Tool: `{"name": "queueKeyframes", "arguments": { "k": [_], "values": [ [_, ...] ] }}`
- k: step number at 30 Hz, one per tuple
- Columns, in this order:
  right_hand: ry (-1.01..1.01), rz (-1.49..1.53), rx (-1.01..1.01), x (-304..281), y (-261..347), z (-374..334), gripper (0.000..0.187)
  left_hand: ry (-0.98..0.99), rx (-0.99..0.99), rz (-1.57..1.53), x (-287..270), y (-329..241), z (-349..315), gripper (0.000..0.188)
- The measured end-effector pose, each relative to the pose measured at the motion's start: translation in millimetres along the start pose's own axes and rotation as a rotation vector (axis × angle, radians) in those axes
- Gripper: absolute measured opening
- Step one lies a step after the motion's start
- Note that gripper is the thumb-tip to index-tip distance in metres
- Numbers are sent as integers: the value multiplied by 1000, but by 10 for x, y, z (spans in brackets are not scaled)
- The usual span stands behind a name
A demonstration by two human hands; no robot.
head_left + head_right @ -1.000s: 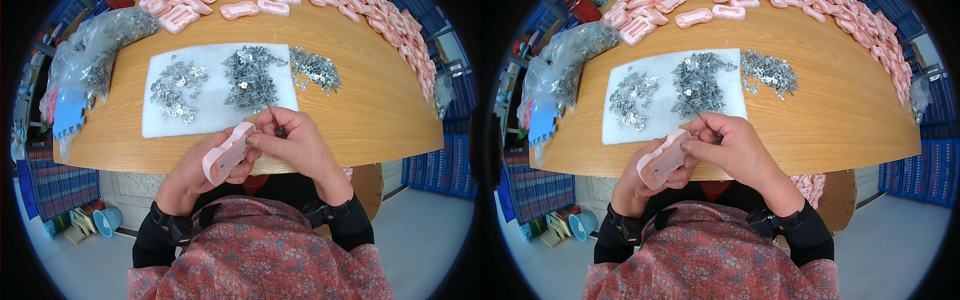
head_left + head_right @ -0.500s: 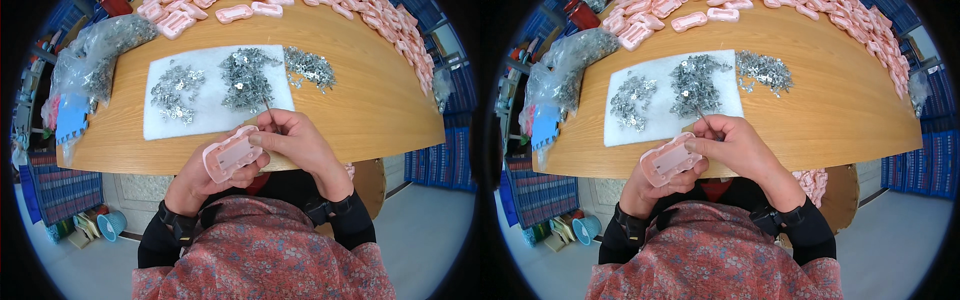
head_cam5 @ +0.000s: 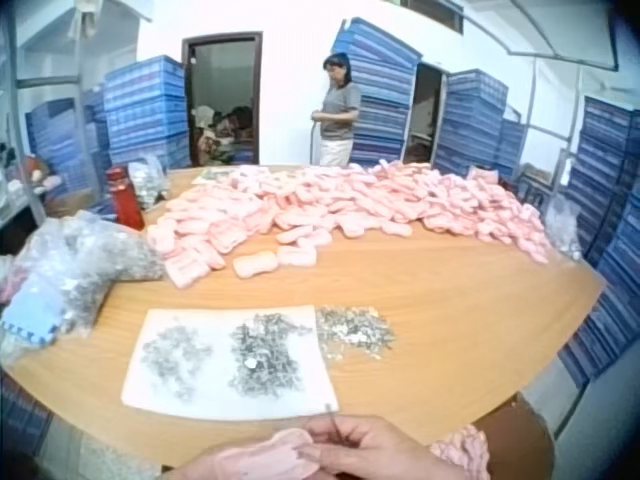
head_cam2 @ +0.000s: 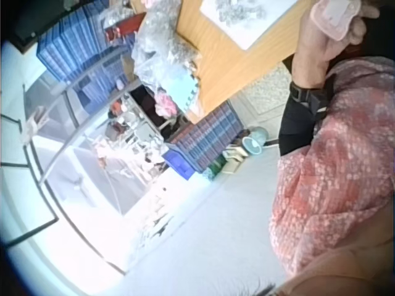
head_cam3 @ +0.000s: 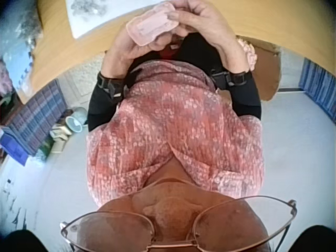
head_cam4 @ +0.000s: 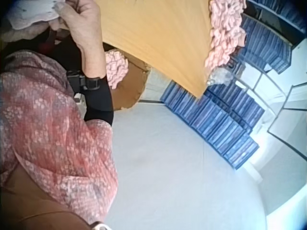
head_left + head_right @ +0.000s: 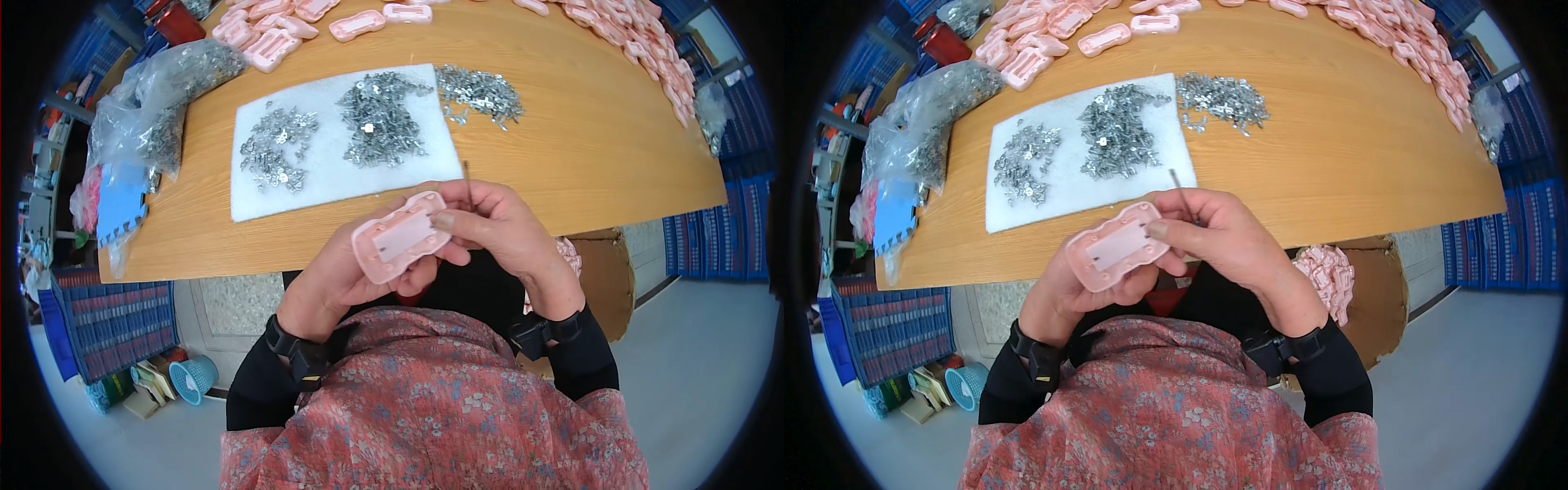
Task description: The person assembles small pink plastic components by inserting metal pins into them using a small metal tool. They pick up the plastic parts and pins from a table, use the tool to push the pins into place, and then place the assembled units aside.
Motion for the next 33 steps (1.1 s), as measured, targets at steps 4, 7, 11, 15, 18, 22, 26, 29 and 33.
{"name": "queueKeyframes", "arguments": {
  "k": [4, 7, 11, 15, 18, 22, 26, 29, 33],
  "values": [
    [-252, -80, 56, -588, -130, -502, 36, -211, -86, 397, 149, -76, -69, 54],
    [-358, -113, 53, -1235, -335, -1077, 29, -324, -50, 595, 320, -372, -236, 48],
    [-556, -153, 102, -2148, -786, -1932, 20, -387, 100, 796, 446, -940, -380, 40],
    [-985, -324, 167, -2969, -1411, -2746, 22, -576, 229, 1162, 396, -1657, -221, 36],
    [-1205, -174, 137, -3107, -1673, -2989, 26, -774, 370, 1445, 281, -2313, 54, 40],
    [-1093, -289, -5, -2731, -1462, -2444, 18, -1026, 484, 2017, -210, -3155, 500, 51],
    [-991, -410, -27, -2368, -1147, -2221, 16, -1133, 497, 2321, -165, -3203, 1068, 54],
    [-930, -430, -94, -2119, -842, -2069, 16, -1137, 275, 2368, -436, -3282, 1176, 47],
    [-958, -411, -207, -1871, -340, -1967, 15, -1122, 350, 2398, -307, -3261, 1324, 44]
  ]
}}
Point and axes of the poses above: each hand's wrist, its own z-axis towards the middle knuckle, its own x-axis out of the palm, y = z × x, the point moved 7 cm from there along z, towards the middle knuckle, and after that the axes turned 1 degree about -x, right-handed, at the moved point
